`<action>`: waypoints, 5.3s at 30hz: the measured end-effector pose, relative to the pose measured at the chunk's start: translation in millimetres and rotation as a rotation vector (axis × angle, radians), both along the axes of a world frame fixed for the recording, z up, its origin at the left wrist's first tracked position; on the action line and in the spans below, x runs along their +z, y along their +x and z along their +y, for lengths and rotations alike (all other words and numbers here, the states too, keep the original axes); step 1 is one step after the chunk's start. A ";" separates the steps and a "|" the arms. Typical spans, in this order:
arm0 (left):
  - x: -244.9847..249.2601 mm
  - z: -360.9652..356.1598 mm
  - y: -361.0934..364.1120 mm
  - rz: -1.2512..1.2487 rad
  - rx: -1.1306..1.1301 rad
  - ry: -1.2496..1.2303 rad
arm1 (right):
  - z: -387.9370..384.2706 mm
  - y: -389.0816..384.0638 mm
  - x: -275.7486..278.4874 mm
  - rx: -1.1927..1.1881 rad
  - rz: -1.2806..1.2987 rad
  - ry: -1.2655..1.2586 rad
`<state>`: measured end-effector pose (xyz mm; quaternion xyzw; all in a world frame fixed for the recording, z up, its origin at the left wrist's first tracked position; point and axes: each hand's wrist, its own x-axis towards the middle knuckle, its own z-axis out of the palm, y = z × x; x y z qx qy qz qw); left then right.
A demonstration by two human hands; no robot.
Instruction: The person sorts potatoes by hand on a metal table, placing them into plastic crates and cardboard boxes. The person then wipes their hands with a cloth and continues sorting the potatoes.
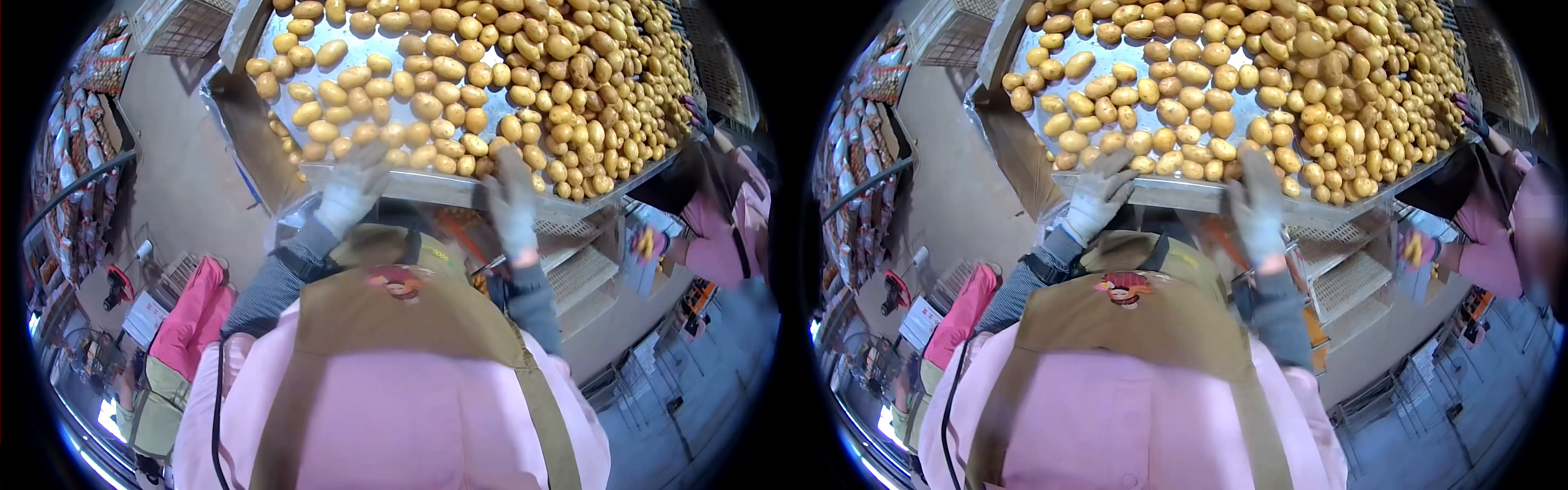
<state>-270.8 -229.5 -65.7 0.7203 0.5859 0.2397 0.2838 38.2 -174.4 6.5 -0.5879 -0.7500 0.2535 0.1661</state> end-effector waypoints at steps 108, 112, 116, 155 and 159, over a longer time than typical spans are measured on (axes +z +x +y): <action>27.7 82.1 -54.0 -0.126 0.033 0.013 | 195.3 -155.7 -40.1 0.246 -0.063 0.214; 30.0 166.4 -100.0 -0.009 0.367 0.127 | 142.0 -174.3 -45.2 0.409 -0.346 0.205; -0.8 235.7 -133.4 0.175 0.337 0.327 | 92.0 -127.4 -52.5 0.205 -0.363 0.129; 95.0 110.6 -7.2 -0.744 0.182 -0.301 | 80.3 -138.1 12.1 0.099 1.078 -0.924; 75.1 93.5 -6.2 -0.439 -0.051 -0.340 | 43.6 -123.8 7.5 -0.075 1.062 -0.928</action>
